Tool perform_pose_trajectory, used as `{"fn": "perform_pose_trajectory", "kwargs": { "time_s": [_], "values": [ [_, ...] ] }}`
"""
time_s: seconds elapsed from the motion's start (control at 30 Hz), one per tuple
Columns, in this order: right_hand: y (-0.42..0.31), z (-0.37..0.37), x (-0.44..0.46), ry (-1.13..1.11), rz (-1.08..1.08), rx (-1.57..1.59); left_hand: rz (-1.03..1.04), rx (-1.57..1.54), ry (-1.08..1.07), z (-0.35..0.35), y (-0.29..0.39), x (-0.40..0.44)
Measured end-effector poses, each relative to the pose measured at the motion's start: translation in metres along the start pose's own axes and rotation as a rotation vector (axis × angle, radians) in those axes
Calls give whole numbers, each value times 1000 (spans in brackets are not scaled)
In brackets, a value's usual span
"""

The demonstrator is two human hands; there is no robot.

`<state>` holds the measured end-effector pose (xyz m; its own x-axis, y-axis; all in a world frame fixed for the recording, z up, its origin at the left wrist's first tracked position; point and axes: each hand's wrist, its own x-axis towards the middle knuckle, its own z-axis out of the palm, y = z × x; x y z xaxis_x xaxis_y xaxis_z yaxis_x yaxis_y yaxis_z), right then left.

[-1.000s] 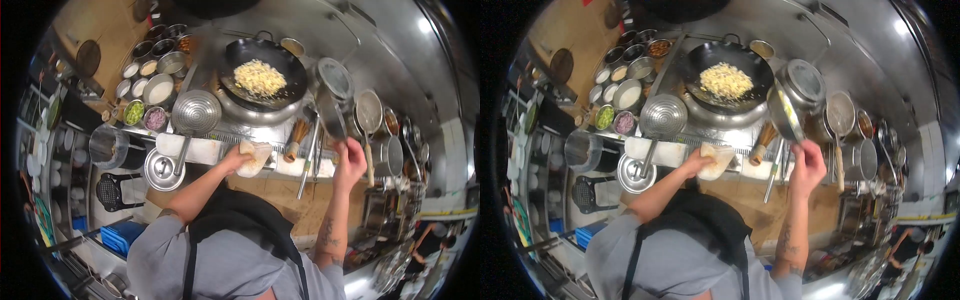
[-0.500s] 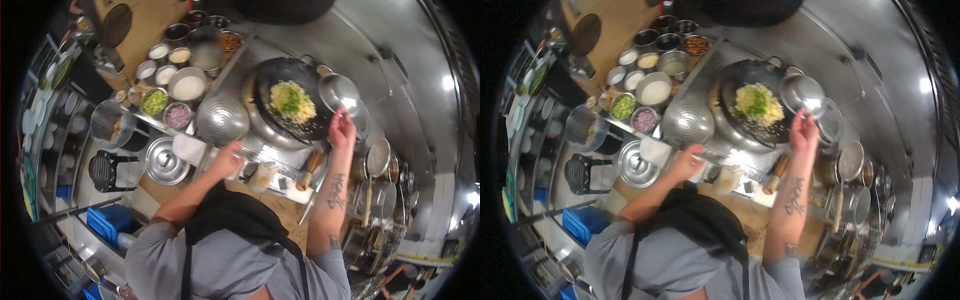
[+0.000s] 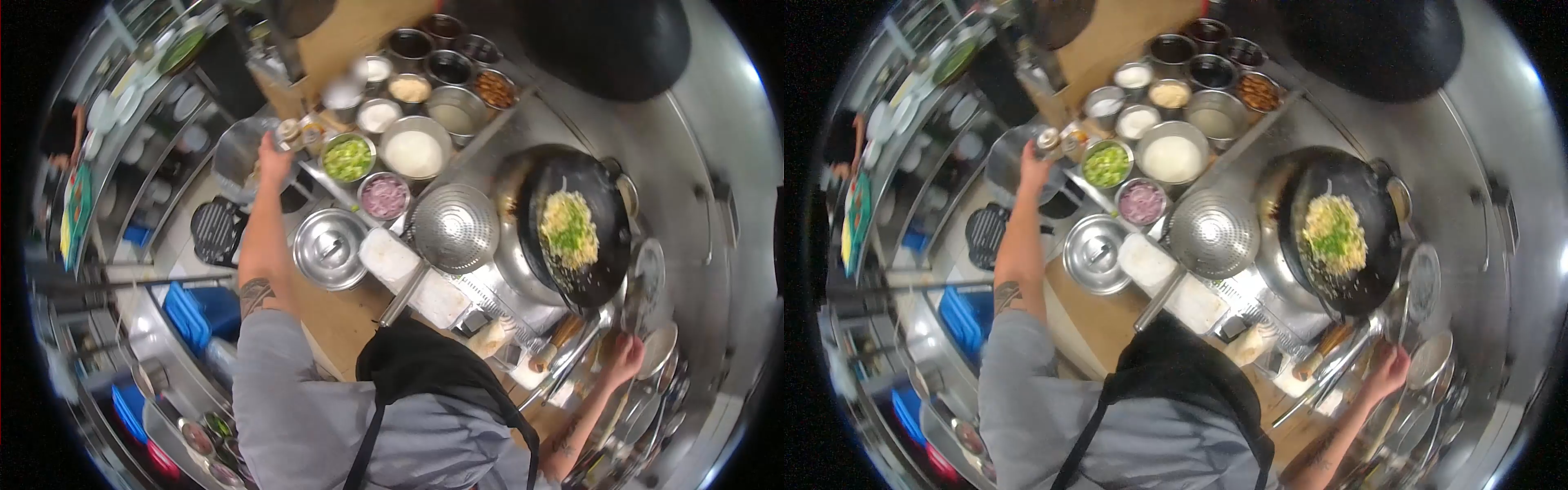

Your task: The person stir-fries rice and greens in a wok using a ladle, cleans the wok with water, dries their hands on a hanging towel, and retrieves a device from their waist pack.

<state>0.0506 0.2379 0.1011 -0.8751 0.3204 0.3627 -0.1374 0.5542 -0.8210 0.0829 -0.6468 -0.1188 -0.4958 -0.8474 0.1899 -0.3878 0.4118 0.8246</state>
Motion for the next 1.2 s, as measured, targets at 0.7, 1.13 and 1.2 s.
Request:
{"fn": "perform_pose_trajectory", "kwargs": {
  "time_s": [0.7,1.13,1.2],
  "values": [
    [4,-148,-149,491,-53,-483,667,6,33,-99,245,-62],
    [3,-205,-258,839,-12,-379,1332,775,-967,157,501,-297],
    [1,-206,-275,841,13,-388,1347,867,-950,184,518,-315]
  ]
}}
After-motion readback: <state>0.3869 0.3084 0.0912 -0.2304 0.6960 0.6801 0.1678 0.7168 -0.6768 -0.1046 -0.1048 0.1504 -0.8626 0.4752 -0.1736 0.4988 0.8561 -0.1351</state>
